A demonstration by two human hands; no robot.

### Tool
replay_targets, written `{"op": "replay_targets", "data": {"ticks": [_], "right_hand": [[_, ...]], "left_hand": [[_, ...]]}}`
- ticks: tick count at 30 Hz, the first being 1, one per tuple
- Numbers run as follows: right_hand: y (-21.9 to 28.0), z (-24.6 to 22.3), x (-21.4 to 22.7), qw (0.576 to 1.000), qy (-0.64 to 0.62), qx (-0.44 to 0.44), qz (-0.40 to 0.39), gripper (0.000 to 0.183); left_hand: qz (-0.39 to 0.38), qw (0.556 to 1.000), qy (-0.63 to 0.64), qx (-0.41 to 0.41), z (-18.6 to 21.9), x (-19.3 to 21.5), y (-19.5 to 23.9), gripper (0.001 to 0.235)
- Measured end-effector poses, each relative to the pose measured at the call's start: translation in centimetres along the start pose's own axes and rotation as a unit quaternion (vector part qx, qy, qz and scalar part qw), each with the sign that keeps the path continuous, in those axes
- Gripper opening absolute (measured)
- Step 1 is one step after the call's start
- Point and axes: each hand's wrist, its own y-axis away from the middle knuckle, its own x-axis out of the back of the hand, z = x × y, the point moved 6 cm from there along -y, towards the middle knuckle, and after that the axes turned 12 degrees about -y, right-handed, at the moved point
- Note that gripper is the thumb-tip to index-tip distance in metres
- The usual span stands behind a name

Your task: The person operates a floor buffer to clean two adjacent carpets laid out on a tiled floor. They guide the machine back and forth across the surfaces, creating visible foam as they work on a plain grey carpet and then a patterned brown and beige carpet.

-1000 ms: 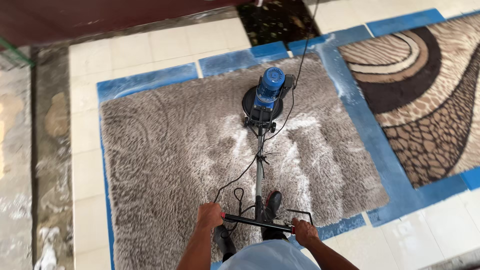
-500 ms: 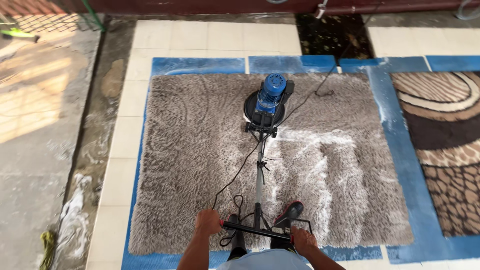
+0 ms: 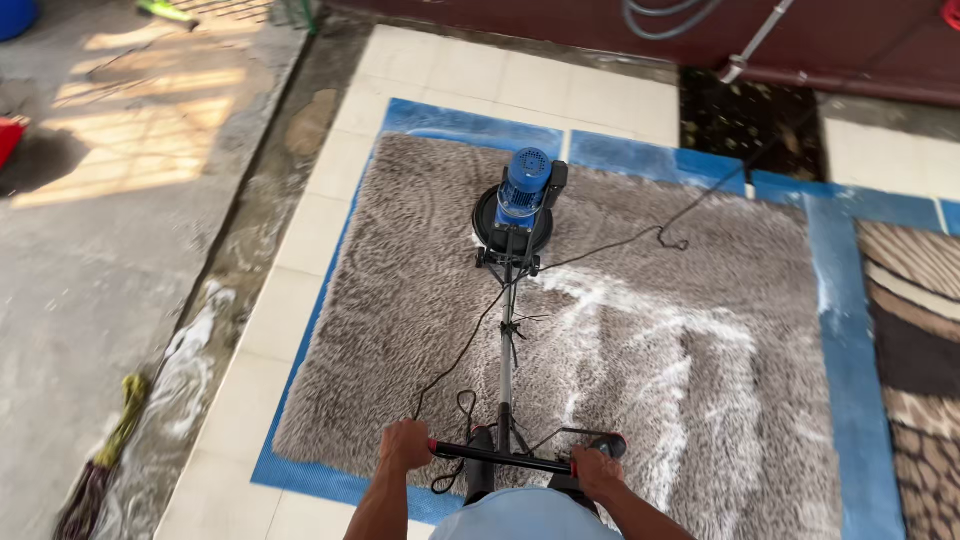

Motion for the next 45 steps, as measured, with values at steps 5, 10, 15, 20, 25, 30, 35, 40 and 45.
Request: {"op": "replay_targets", "data": {"ticks": [5,10,15,20,25,30,35,40,45], "right_hand": [[-2.0,-1.4,0.3,0.997,0.053,0.006,-0.06,0.02],[-3.6,-3.0,1.0,0.996,0.059,0.038,-0.063,0.025],[-5.0,-4.7,2.0,0.991,0.095,0.081,-0.053,0.027],[-6.5,-6.8,2.7,0.982,0.122,0.13,-0.055,0.034],[-7.9,-9.0,2.8,0.977,0.151,0.134,-0.068,0.022],[-8.7,-10.8,2.7,0.978,0.112,0.159,-0.071,0.02],[-9.6,-13.1,2.3,0.971,0.102,0.208,-0.055,0.012],[-10.2,-15.5,2.6,0.957,0.129,0.248,-0.073,0.015],[-8.7,-18.6,4.2,0.943,0.149,0.292,-0.052,0.028]], "left_hand": [[-0.005,0.999,0.025,0.029,-1.4,-1.0,0.8,0.014],[-0.008,0.996,0.063,0.065,-2.8,-2.0,2.0,0.015],[-0.014,0.991,0.091,0.093,-3.6,-2.8,2.9,0.014],[-0.008,0.986,0.111,0.123,-4.5,-3.0,3.7,0.013],[-0.029,0.977,0.137,0.16,-6.1,-3.5,4.8,0.01],[-0.025,0.974,0.143,0.176,-7.5,-3.9,5.7,0.012],[-0.017,0.977,0.112,0.18,-10.1,-3.0,7.6,0.018],[-0.026,0.972,0.111,0.205,-13.7,0.2,10.6,0.021],[-0.023,0.97,0.117,0.213,-15.8,2.8,14.5,0.018]]}}
